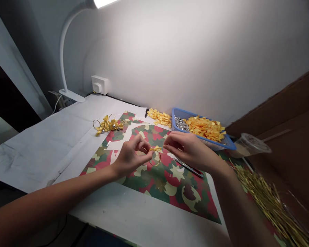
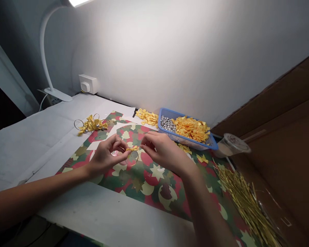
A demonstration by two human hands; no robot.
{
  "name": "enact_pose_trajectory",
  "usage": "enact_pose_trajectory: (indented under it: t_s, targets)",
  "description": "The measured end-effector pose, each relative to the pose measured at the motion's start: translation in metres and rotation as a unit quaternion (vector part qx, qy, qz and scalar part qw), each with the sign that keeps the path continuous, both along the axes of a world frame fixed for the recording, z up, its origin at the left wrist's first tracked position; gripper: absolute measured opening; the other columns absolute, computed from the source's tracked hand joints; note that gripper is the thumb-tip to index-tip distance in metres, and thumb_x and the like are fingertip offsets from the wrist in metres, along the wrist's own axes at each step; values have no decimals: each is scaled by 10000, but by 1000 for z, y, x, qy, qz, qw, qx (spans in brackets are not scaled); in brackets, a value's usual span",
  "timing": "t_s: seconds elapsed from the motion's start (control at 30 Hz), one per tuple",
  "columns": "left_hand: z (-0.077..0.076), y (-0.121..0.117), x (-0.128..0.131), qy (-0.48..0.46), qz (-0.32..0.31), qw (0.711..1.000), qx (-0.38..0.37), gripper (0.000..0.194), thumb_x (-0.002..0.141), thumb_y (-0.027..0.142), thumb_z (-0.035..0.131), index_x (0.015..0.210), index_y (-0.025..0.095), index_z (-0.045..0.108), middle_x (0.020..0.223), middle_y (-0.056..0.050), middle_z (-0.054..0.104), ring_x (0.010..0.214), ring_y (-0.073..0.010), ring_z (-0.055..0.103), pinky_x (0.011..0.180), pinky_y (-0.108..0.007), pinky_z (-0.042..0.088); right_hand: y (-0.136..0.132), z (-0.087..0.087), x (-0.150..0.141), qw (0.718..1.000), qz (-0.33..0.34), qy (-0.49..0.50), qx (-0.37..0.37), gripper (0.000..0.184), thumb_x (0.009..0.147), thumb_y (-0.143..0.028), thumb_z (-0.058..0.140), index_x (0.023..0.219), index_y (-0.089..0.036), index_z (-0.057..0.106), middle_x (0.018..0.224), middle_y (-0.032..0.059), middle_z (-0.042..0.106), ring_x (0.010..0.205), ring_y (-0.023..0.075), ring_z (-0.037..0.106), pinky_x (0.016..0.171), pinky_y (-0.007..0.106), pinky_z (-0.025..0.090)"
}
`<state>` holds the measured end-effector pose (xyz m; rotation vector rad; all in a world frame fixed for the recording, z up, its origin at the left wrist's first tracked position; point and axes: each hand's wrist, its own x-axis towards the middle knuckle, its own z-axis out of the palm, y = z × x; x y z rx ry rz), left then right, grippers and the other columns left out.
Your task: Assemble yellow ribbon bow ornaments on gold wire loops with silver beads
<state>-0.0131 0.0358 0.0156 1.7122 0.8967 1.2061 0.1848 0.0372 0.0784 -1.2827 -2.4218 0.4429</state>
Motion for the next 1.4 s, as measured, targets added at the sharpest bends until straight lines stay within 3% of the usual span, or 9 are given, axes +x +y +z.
enact_pose_trajectory:
  t_s: [0.1,0.3,0.57,0.93,1.4]
  targets:
    - [1,0,0,-46,-13,995,-83,423,735,249,656,666,235,239,714,21,558,656,-131,604,449,-226,531,-4,4,0,1000,20,-14,3,197,884,-229,501,691,-198,524,632,-11,523,558,110,436,501,232,345]
    - [-1,3,1,-93,-34,984,-149,440,745,249,678,683,230,242,713,36,578,559,-96,569,435,-225,512,-13,8,-7,997,54,-52,-14,188,877,-167,478,693,-201,492,623,-20,514,552,106,426,508,239,318]
    - [-3,5,1,-136,-56,974,-171,463,733,257,718,684,221,260,695,50,600,536,-72,571,506,-226,501,-12,1,-20,991,33,-128,-19,243,844,-127,447,625,-206,378,600,-19,476,517,107,366,470,251,250]
    - [-3,8,2,-149,-69,967,-193,471,718,258,744,692,217,276,679,59,597,535,-62,555,535,-224,483,-10,3,-17,986,-22,-165,-28,233,840,-147,452,614,-191,417,618,-7,517,547,112,426,501,244,259]
    - [-2,10,1,-169,-57,962,-209,462,696,214,743,671,207,281,658,62,613,616,-69,580,608,-207,464,-14,-5,-29,988,44,-149,-1,200,817,-52,461,684,-178,541,660,-7,555,514,89,353,481,228,239]
